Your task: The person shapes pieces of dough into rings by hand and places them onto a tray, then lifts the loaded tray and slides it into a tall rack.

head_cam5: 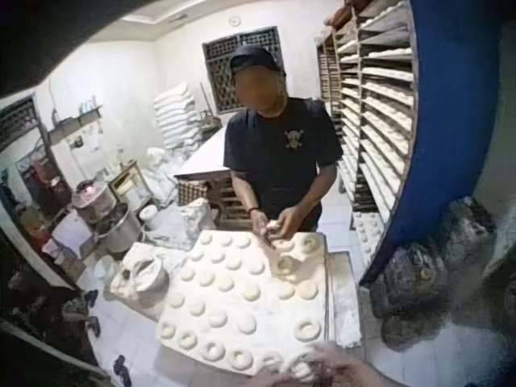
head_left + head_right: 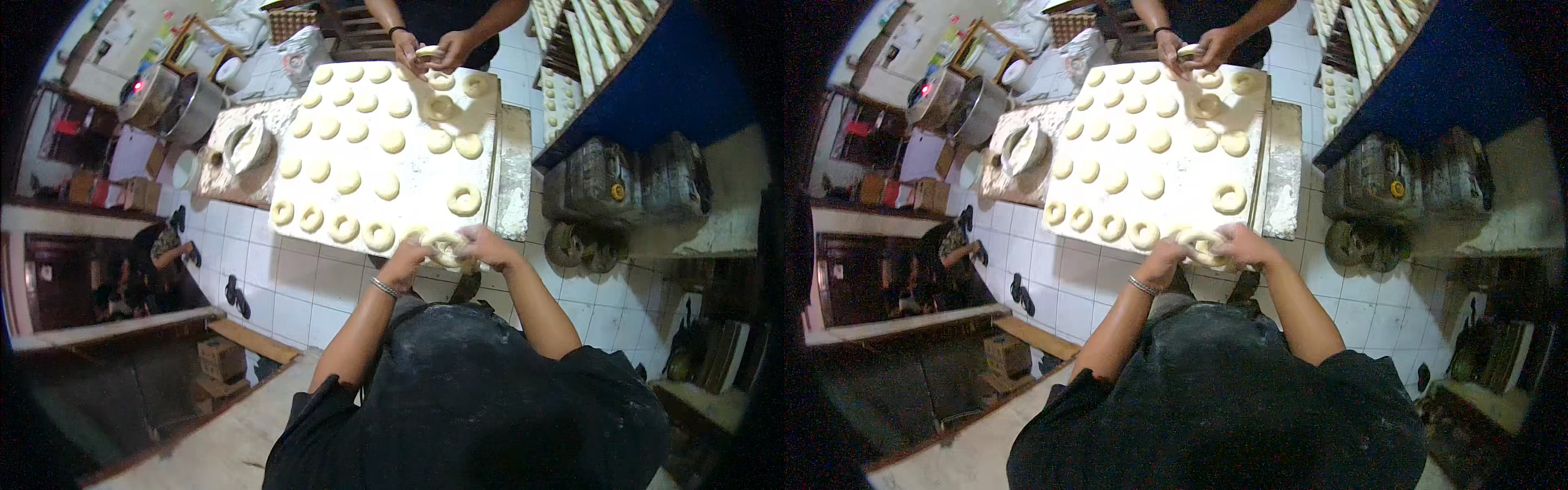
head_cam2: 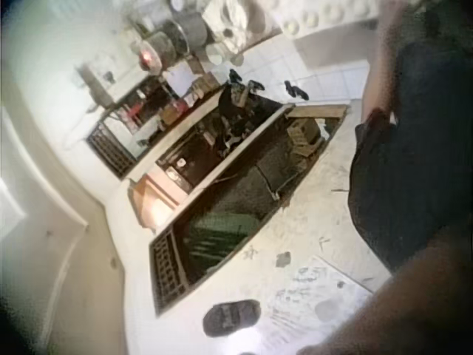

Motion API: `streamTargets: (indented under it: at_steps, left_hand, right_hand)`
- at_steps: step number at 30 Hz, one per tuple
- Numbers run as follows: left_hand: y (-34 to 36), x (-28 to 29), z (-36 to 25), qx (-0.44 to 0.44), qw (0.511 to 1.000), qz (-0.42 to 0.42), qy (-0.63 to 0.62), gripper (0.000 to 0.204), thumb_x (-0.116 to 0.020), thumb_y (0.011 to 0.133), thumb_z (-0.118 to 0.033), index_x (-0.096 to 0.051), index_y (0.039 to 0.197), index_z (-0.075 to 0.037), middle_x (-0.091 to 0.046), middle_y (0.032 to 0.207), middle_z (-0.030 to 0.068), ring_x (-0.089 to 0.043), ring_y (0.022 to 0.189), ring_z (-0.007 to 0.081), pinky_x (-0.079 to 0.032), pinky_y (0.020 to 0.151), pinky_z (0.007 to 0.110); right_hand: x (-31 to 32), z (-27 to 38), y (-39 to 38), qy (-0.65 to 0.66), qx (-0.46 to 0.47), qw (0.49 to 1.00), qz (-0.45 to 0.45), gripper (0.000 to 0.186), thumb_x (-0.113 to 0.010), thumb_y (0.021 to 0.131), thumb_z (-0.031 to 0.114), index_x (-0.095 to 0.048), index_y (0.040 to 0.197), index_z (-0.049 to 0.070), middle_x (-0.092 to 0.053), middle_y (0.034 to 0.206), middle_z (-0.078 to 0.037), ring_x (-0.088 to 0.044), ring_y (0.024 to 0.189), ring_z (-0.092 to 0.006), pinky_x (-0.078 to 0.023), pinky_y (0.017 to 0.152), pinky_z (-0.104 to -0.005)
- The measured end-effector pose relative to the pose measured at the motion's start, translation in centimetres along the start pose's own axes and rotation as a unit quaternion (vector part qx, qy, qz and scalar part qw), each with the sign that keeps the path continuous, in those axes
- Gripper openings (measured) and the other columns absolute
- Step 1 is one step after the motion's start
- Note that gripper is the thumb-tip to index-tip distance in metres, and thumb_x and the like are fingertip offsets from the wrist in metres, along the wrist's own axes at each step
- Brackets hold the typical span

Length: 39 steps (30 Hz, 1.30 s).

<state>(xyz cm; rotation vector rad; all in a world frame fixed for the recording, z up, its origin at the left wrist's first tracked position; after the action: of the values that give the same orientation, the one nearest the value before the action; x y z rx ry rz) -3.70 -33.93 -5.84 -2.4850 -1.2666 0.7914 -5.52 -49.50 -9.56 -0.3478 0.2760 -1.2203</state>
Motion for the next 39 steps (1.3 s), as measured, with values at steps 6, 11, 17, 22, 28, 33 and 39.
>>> streamTargets:
  at_steps: [6, 11, 17, 22, 28, 33, 39]
  left_hand:
    - [6.0, 5.8, -0.3, 0.020, 0.999, -0.025, -0.006, 0.021, -0.073, 0.086, -0.016, -0.066, 0.100, -0.001, -0.064, 0.081, 0.0011, -0.054, 0.069, 0.0069, -0.045, 0.061, 0.024]
    - [8.7, 8.7, -3.5, 0.048, 0.996, 0.003, 0.071, 0.028, -0.077, 0.086, -0.024, -0.068, 0.097, 0.001, -0.066, 0.078, 0.0021, -0.056, 0.068, 0.0081, -0.045, 0.061, 0.025]
    - [8.4, 14.6, -4.6, -0.033, 0.948, -0.004, 0.316, 0.053, -0.080, 0.084, -0.033, -0.068, 0.116, 0.007, -0.074, 0.091, 0.0148, -0.071, 0.079, 0.0165, -0.054, 0.069, 0.028]
    - [9.2, 18.0, -9.5, -0.074, 0.937, -0.030, 0.341, 0.037, -0.076, 0.086, -0.026, -0.071, 0.110, 0.003, -0.073, 0.093, 0.0137, -0.069, 0.083, 0.0210, -0.054, 0.073, 0.033]
    - [14.3, 16.5, -12.9, -0.229, 0.735, -0.024, 0.638, 0.028, -0.075, 0.078, -0.020, -0.071, 0.100, -0.004, -0.068, 0.094, 0.0160, -0.064, 0.089, 0.0340, -0.052, 0.083, 0.047]
    - [10.8, 17.5, -11.1, -0.204, 0.789, -0.004, 0.579, 0.027, -0.078, 0.074, -0.021, -0.065, 0.093, -0.008, -0.068, 0.096, 0.0134, -0.065, 0.094, 0.0355, -0.052, 0.082, 0.051]
    - [1.4, 14.4, -5.0, -0.063, 0.990, -0.083, 0.091, 0.038, -0.069, 0.089, -0.007, -0.052, 0.121, 0.004, -0.069, 0.092, 0.0076, -0.066, 0.078, 0.0121, -0.051, 0.062, 0.023]
  right_hand:
    - [0.3, 1.4, 2.3, -0.048, -0.063, 0.997, -0.021, 0.027, -0.071, 0.084, 0.009, -0.067, 0.107, -0.004, -0.068, 0.094, -0.006, -0.062, 0.087, -0.0129, -0.050, 0.077, -0.0282]
    - [3.1, 5.0, 7.2, 0.068, -0.070, 0.976, -0.196, 0.032, -0.073, 0.085, 0.009, -0.067, 0.112, -0.007, -0.070, 0.093, -0.007, -0.064, 0.083, -0.0118, -0.052, 0.075, -0.0273]
    - [4.5, 6.6, 9.4, -0.206, -0.076, 0.911, -0.349, 0.048, -0.078, 0.079, 0.019, -0.067, 0.122, 0.003, -0.069, 0.115, -0.016, -0.063, 0.108, -0.0308, -0.047, 0.099, -0.0414]
    - [3.0, 7.4, 11.6, -0.419, -0.168, 0.834, -0.318, 0.042, -0.075, 0.079, 0.032, -0.068, 0.114, 0.011, -0.070, 0.110, -0.008, -0.055, 0.115, -0.0308, -0.030, 0.106, -0.0484]
    - [1.8, 8.6, 14.6, -0.515, -0.094, 0.811, -0.264, 0.041, -0.073, 0.079, 0.033, -0.067, 0.114, 0.012, -0.067, 0.113, -0.008, -0.057, 0.112, -0.0296, -0.031, 0.104, -0.0495]
    - [2.1, 10.7, 6.2, -0.333, -0.028, 0.846, -0.416, 0.044, -0.073, 0.084, 0.031, -0.065, 0.121, 0.009, -0.067, 0.118, -0.010, -0.060, 0.113, -0.0302, -0.039, 0.102, -0.0459]
    - [-6.1, 6.3, 5.6, 0.016, 0.043, 0.975, -0.215, 0.051, -0.080, 0.085, 0.026, -0.063, 0.119, -0.008, -0.071, 0.109, -0.017, -0.067, 0.097, -0.0199, -0.053, 0.087, -0.0342]
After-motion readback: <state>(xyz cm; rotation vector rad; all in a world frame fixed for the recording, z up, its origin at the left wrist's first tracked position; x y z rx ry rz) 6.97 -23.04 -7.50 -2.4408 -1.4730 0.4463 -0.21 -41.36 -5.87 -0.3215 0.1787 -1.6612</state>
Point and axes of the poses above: each hand's wrist, its own y-axis towards the middle knuckle, its own x-axis out of the back of the hand, z = x × y, the point moved 8 cm from there along y, towards the middle knuckle
